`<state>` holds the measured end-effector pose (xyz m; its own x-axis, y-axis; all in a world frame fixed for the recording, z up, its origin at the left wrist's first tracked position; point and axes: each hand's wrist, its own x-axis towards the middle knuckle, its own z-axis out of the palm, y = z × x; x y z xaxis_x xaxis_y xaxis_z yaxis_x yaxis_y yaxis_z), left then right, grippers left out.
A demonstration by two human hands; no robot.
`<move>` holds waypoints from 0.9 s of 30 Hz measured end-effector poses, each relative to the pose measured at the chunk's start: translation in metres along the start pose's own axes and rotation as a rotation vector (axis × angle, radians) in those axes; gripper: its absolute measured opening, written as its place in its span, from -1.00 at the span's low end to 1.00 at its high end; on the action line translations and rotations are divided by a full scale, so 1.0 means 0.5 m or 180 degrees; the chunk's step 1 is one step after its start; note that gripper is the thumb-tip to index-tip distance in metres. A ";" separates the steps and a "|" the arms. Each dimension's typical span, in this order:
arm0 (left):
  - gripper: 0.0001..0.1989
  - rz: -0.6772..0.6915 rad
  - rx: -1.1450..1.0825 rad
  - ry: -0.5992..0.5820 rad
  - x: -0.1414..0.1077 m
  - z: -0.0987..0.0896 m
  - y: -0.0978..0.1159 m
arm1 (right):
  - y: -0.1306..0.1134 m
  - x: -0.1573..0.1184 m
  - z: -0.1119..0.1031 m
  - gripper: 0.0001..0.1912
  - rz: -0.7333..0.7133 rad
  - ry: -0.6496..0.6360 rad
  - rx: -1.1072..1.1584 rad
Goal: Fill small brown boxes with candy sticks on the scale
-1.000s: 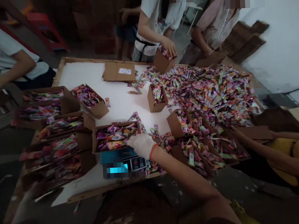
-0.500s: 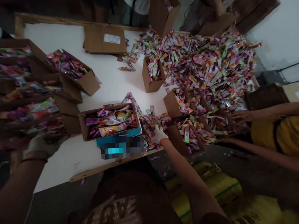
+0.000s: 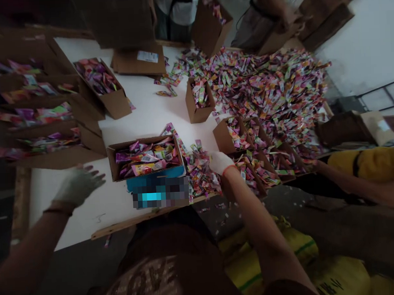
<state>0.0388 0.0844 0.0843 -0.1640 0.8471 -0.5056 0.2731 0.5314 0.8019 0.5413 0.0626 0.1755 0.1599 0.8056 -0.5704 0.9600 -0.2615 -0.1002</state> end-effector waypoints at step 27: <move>-0.41 -0.0166 -0.0703 0.1015 -0.230 0.052 -0.012 | -0.087 -0.047 -0.129 -0.33 -0.1675 0.0535 0.2231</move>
<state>0.0809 -0.0166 0.1293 -0.4681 0.7599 -0.4511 0.0517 0.5331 0.8445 0.5108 0.0893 0.2460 -0.1775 0.9659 -0.1885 0.5663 -0.0564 -0.8222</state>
